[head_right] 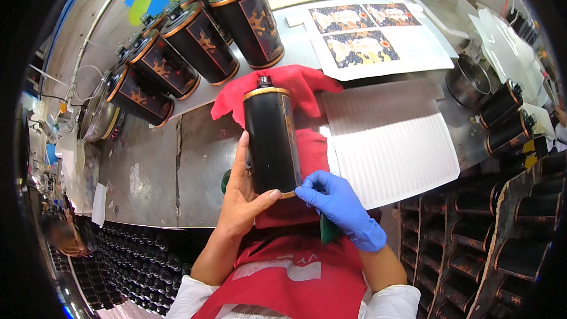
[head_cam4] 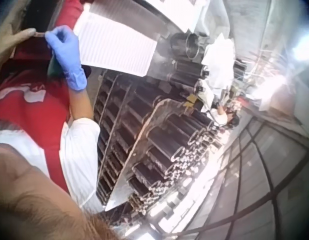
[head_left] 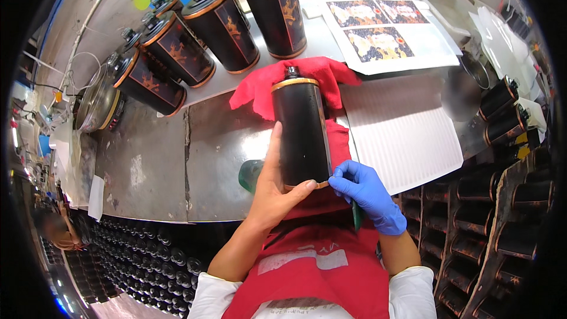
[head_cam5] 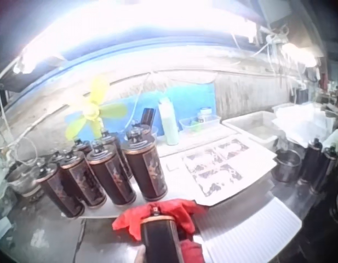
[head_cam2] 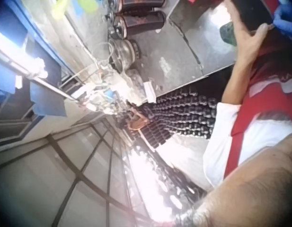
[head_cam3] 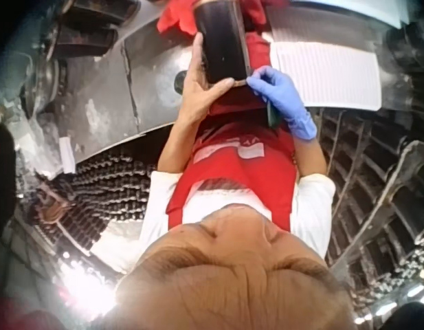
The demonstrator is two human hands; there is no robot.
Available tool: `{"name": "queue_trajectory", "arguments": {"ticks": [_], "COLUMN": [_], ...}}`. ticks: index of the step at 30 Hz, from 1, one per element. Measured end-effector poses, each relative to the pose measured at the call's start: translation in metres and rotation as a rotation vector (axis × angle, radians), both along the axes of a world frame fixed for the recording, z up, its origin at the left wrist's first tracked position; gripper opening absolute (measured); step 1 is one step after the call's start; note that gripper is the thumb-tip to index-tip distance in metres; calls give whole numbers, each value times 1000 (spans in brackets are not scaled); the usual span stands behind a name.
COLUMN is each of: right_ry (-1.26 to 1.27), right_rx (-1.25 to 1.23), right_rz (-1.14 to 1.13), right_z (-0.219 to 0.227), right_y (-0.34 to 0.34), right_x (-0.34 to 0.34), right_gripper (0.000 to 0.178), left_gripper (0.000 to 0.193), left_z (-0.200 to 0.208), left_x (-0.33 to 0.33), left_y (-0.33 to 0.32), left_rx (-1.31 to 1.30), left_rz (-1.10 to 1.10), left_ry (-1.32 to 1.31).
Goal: The person applies printed labels and gold foil strips to black cylindrical containers. They smooth each label with a green tool, then place a gold strip around the top and bottom edges, pressing it into place.
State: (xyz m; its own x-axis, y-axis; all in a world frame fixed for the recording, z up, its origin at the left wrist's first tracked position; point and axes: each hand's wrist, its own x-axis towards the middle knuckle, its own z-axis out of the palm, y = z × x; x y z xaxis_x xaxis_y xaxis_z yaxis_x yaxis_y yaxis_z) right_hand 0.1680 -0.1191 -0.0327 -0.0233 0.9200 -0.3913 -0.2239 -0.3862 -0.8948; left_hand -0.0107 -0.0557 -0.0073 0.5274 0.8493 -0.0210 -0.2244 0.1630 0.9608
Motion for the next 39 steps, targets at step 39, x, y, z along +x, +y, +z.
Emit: {"name": "queue_trajectory", "arguments": {"ticks": [39], "right_ry": [222], "right_rx": [-32], "right_rz": [-593], "right_z": [-13], "right_y": [-52], "right_x": [51], "right_gripper": [39], "left_gripper": [115], "left_z": [1], "left_x": [7], "left_y": [-6], "left_rx": [217], "left_rz": [28], "left_ry": [193]}}
